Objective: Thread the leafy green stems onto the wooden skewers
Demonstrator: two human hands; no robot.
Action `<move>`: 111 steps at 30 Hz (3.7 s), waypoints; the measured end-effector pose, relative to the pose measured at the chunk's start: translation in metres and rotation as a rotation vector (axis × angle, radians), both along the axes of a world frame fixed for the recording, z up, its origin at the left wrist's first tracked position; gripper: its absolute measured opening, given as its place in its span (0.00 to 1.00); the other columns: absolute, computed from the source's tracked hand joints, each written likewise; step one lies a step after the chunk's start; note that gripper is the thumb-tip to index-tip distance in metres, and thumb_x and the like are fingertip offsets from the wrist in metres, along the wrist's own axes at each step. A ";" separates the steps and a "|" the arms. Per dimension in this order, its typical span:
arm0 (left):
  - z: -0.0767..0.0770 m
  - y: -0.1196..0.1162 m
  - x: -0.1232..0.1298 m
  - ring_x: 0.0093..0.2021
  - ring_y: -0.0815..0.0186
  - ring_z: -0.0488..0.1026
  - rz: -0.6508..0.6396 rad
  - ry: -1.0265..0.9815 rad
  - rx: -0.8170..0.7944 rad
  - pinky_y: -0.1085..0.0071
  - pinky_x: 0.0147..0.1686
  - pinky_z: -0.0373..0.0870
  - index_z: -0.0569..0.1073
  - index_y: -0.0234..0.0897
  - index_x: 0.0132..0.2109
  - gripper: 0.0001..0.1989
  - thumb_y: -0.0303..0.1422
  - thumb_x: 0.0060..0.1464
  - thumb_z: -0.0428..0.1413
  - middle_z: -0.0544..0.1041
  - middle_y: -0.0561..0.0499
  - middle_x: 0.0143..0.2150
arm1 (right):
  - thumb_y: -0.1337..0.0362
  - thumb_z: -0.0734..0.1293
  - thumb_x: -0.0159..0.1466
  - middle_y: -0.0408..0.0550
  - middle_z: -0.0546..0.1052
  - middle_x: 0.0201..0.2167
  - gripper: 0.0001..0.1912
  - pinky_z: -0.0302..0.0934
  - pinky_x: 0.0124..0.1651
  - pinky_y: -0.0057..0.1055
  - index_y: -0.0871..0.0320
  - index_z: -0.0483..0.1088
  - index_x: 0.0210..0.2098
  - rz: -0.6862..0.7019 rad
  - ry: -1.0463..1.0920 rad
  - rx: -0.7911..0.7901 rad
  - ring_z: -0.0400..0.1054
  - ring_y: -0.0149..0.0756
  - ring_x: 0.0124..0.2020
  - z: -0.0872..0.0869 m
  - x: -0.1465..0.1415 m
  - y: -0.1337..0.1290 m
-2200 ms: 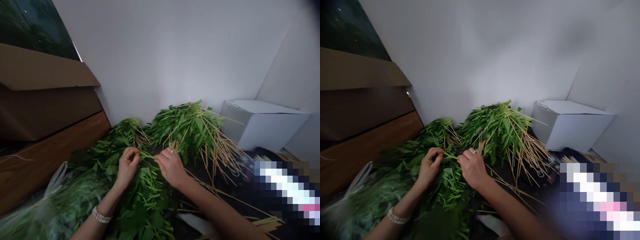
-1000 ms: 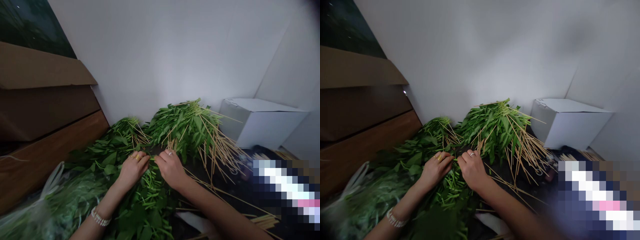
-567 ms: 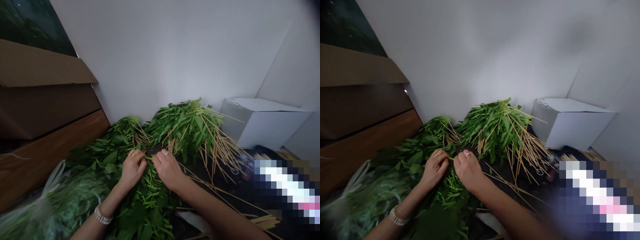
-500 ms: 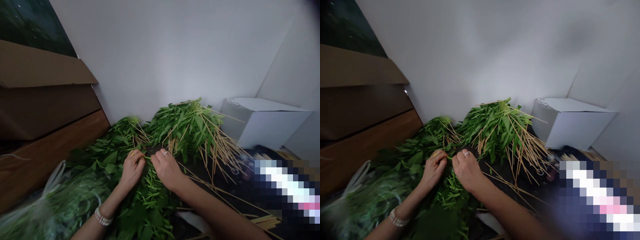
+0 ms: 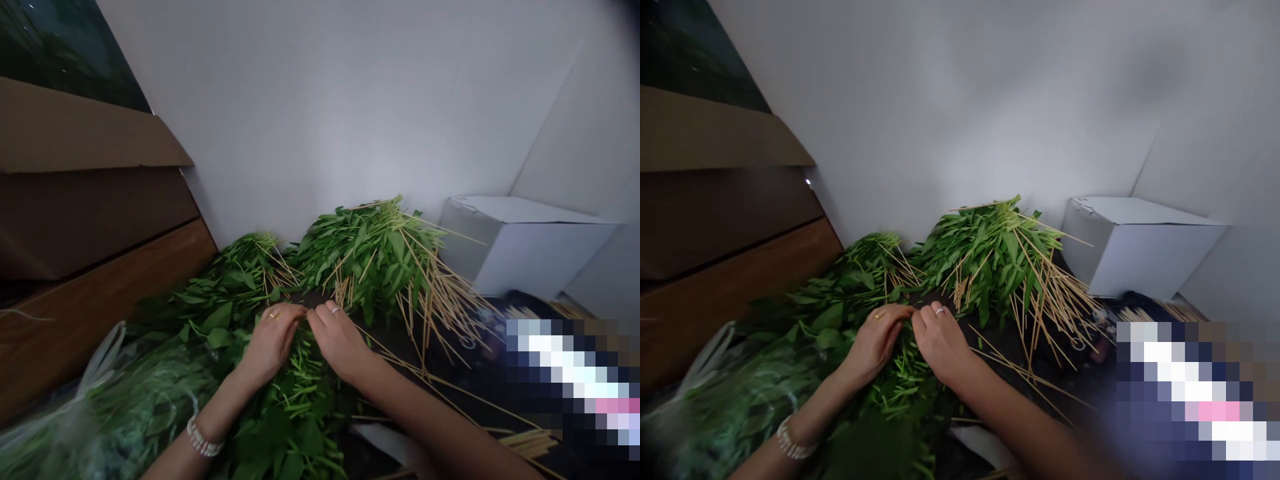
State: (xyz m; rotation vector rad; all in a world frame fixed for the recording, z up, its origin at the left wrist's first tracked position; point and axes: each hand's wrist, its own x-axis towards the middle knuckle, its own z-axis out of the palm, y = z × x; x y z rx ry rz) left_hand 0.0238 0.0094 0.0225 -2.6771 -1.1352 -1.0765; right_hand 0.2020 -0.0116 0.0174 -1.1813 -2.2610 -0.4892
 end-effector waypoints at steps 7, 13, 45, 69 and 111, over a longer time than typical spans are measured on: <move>-0.008 0.005 0.002 0.38 0.61 0.72 0.017 0.233 0.015 0.64 0.40 0.68 0.69 0.38 0.44 0.10 0.31 0.65 0.43 0.75 0.47 0.36 | 0.74 0.59 0.65 0.52 0.69 0.32 0.07 0.57 0.35 0.38 0.62 0.69 0.37 -0.023 -0.091 0.062 0.60 0.43 0.35 -0.007 -0.002 0.001; -0.004 -0.001 0.005 0.33 0.63 0.67 -0.033 0.267 0.004 0.67 0.36 0.66 0.67 0.37 0.36 0.12 0.29 0.65 0.41 0.70 0.49 0.31 | 0.75 0.61 0.59 0.49 0.71 0.31 0.07 0.58 0.42 0.37 0.58 0.64 0.28 0.132 0.499 -0.375 0.63 0.41 0.38 -0.008 -0.006 0.003; -0.008 0.000 -0.002 0.42 0.58 0.74 -0.057 0.363 -0.322 0.64 0.45 0.68 0.74 0.39 0.50 0.24 0.49 0.63 0.41 0.78 0.45 0.40 | 0.68 0.65 0.60 0.46 0.81 0.37 0.09 0.61 0.42 0.27 0.57 0.79 0.35 0.205 0.421 -0.735 0.73 0.35 0.39 0.017 -0.042 0.098; -0.013 0.000 -0.005 0.48 0.54 0.73 -0.087 0.421 -0.290 0.59 0.50 0.67 0.72 0.35 0.51 0.25 0.47 0.64 0.40 0.77 0.41 0.49 | 0.59 0.65 0.66 0.51 0.72 0.49 0.15 0.64 0.52 0.46 0.61 0.69 0.49 0.088 0.125 -0.641 0.68 0.41 0.49 0.012 -0.155 0.153; 0.060 -0.007 0.003 0.38 0.61 0.67 0.156 0.116 0.131 0.65 0.38 0.65 0.79 0.42 0.43 0.11 0.35 0.62 0.51 0.74 0.47 0.36 | 0.54 0.68 0.56 0.42 0.72 0.20 0.15 0.58 0.26 0.26 0.59 0.76 0.34 0.258 1.282 -1.003 0.65 0.30 0.23 0.004 0.027 0.027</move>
